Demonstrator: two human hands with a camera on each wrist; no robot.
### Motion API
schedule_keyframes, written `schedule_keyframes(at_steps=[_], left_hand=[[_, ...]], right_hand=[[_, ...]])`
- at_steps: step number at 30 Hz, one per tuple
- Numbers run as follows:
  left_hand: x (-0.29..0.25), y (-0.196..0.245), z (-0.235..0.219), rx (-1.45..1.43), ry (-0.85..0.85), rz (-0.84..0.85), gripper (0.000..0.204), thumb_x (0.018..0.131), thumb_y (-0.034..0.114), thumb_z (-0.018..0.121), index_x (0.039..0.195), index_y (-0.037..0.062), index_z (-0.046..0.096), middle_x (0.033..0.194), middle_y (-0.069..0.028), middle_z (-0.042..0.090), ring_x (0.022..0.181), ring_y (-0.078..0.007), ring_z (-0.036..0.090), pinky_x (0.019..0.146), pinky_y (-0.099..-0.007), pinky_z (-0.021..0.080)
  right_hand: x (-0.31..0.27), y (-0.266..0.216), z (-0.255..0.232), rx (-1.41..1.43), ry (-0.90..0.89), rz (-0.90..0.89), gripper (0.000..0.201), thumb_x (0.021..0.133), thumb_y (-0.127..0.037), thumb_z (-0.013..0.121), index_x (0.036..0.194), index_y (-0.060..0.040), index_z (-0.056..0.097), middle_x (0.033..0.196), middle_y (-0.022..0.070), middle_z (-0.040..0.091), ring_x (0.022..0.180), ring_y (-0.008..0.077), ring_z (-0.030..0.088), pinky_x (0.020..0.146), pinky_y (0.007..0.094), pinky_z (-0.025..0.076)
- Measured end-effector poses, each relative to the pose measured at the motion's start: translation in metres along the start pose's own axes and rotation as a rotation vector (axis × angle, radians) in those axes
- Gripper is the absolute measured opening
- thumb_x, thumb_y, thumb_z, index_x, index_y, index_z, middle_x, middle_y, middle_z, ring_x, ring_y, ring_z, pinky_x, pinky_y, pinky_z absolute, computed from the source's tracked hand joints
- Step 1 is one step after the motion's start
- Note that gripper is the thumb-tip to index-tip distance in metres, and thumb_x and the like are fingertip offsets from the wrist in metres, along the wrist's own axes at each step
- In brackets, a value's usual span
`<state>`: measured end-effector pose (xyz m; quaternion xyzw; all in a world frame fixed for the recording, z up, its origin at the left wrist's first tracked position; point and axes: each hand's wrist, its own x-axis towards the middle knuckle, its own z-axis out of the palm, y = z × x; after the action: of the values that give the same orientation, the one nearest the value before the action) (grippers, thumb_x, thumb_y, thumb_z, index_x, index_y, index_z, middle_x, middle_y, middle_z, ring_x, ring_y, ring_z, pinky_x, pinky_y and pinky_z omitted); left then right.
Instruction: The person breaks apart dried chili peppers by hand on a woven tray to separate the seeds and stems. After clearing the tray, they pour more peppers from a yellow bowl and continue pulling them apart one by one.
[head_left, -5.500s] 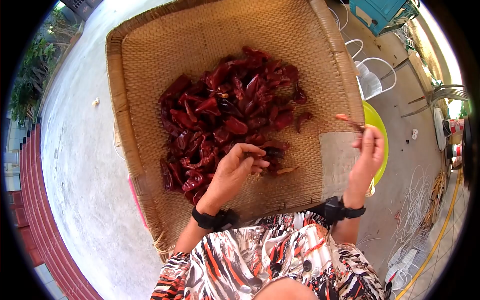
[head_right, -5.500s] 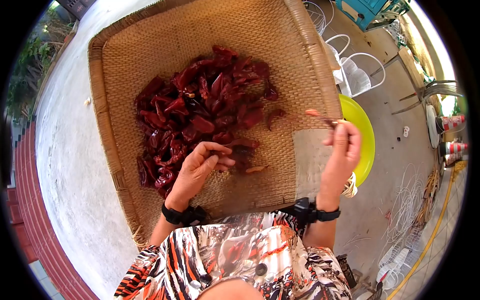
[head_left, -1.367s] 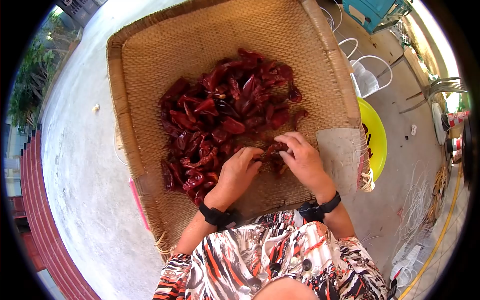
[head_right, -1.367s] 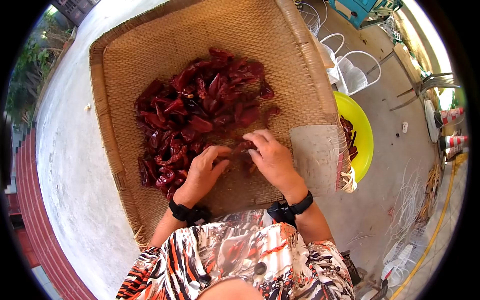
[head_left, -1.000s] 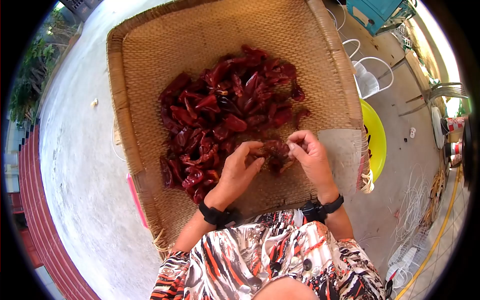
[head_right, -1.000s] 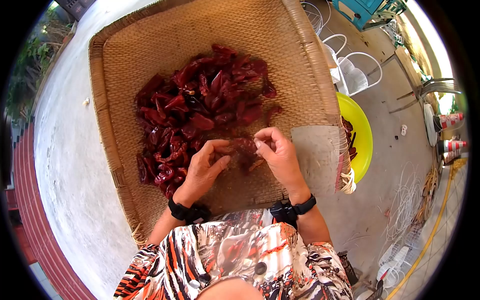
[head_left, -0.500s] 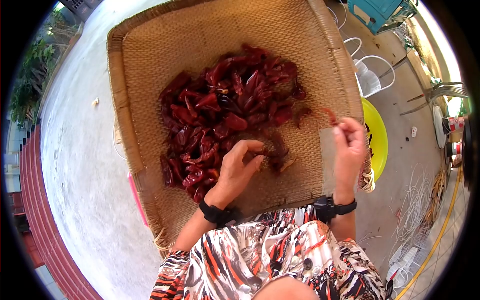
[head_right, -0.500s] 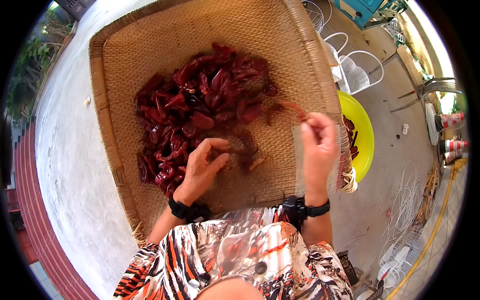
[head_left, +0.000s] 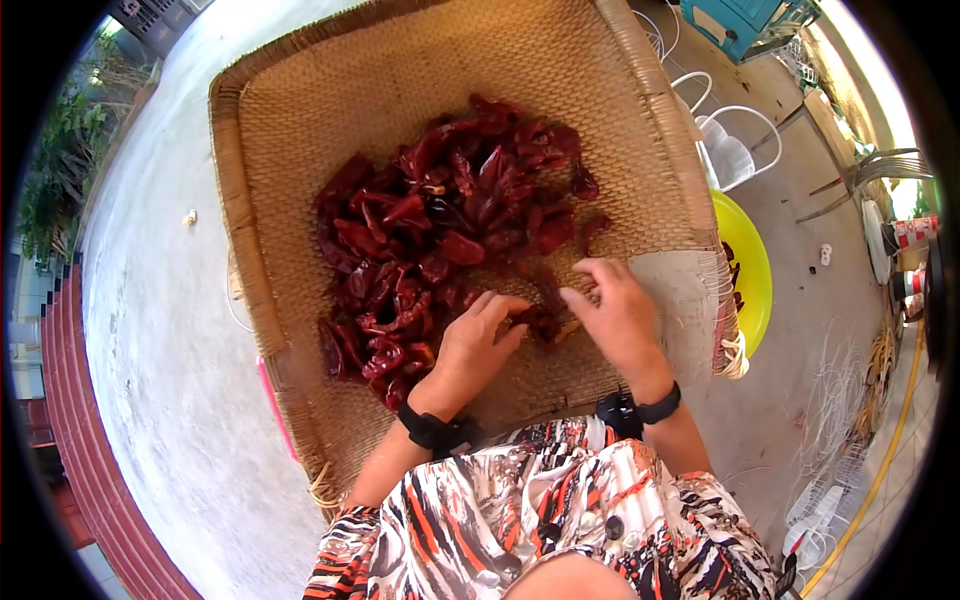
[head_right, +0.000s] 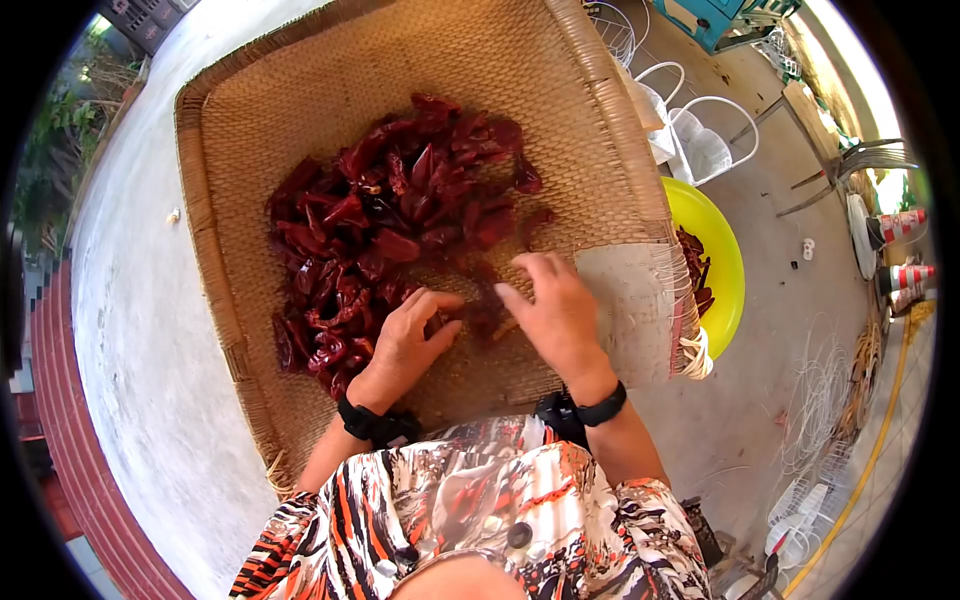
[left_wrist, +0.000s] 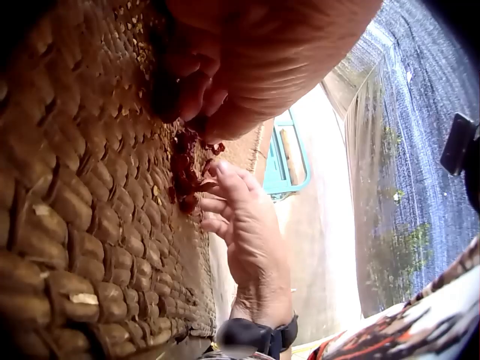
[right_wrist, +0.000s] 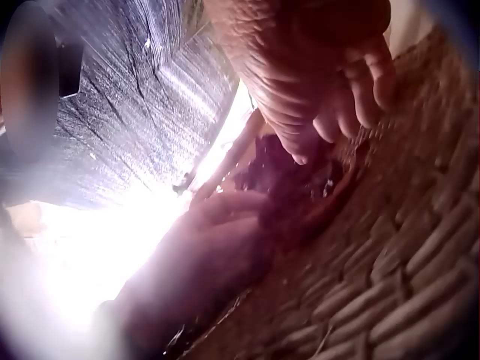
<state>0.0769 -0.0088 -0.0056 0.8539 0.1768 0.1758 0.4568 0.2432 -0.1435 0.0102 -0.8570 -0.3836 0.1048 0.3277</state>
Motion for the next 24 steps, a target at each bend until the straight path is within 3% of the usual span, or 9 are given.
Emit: schedule_keyframes(at_steps=[2,7,11,14,19,24], left_hand=[[-0.001,-0.002,0.000,0.004,-0.027,-0.005,0.029,0.081,0.002,0.071,0.108,0.0058,0.065,0.094,-0.0093,0.061,0.076,-0.0252,0.060,0.067,-0.0330,0.050],[-0.001,-0.002,0.000,0.071,-0.074,-0.016,0.028,0.081,0.003,0.072,0.108,0.0069,0.065,0.092,-0.0092,0.058,0.077,-0.0255,0.060,0.068,-0.0350,0.050],[-0.003,-0.008,0.001,0.101,-0.049,0.048,0.033,0.081,0.004,0.071,0.113,0.0067,0.063,0.092,-0.0092,0.061,0.074,-0.0238,0.060,0.066,-0.0341,0.050],[-0.002,-0.001,0.001,0.020,0.006,-0.083,0.043,0.080,0.003,0.072,0.121,0.0055,0.058,0.092,-0.0093,0.064,0.069,-0.0220,0.060,0.064,-0.0333,0.050],[-0.002,-0.003,0.001,-0.026,0.046,-0.154,0.054,0.079,0.002,0.073,0.128,0.0039,0.052,0.091,-0.0094,0.065,0.066,-0.0206,0.058,0.063,-0.0328,0.050],[-0.003,-0.007,0.003,0.031,0.038,-0.126,0.053,0.077,0.002,0.073,0.126,0.0046,0.054,0.090,-0.0086,0.062,0.067,-0.0201,0.058,0.064,-0.0323,0.050]], right_hand=[[0.004,-0.002,0.012,-0.137,-0.017,-0.121,0.032,0.079,-0.027,0.078,0.102,-0.0104,0.062,0.098,0.0084,0.062,0.095,0.0292,0.061,0.079,0.0408,0.051],[0.015,-0.006,0.021,-0.144,-0.050,-0.263,0.029,0.075,-0.024,0.078,0.093,-0.0122,0.060,0.091,0.0055,0.059,0.091,0.0291,0.058,0.079,0.0422,0.049],[0.013,-0.009,0.025,-0.145,-0.063,-0.291,0.025,0.074,-0.019,0.078,0.090,-0.0122,0.060,0.090,0.0039,0.060,0.090,0.0275,0.058,0.079,0.0413,0.049],[0.014,-0.008,0.026,-0.082,-0.067,-0.295,0.022,0.074,-0.017,0.077,0.088,-0.0122,0.061,0.089,0.0033,0.061,0.089,0.0267,0.059,0.078,0.0411,0.049],[0.012,-0.008,0.025,0.022,0.013,-0.313,0.024,0.073,-0.019,0.078,0.090,-0.0127,0.062,0.091,0.0030,0.064,0.091,0.0261,0.059,0.078,0.0398,0.048],[0.011,-0.015,0.022,-0.142,-0.073,-0.357,0.029,0.072,-0.022,0.080,0.093,-0.0146,0.062,0.090,0.0027,0.062,0.094,0.0253,0.057,0.084,0.0398,0.045]])
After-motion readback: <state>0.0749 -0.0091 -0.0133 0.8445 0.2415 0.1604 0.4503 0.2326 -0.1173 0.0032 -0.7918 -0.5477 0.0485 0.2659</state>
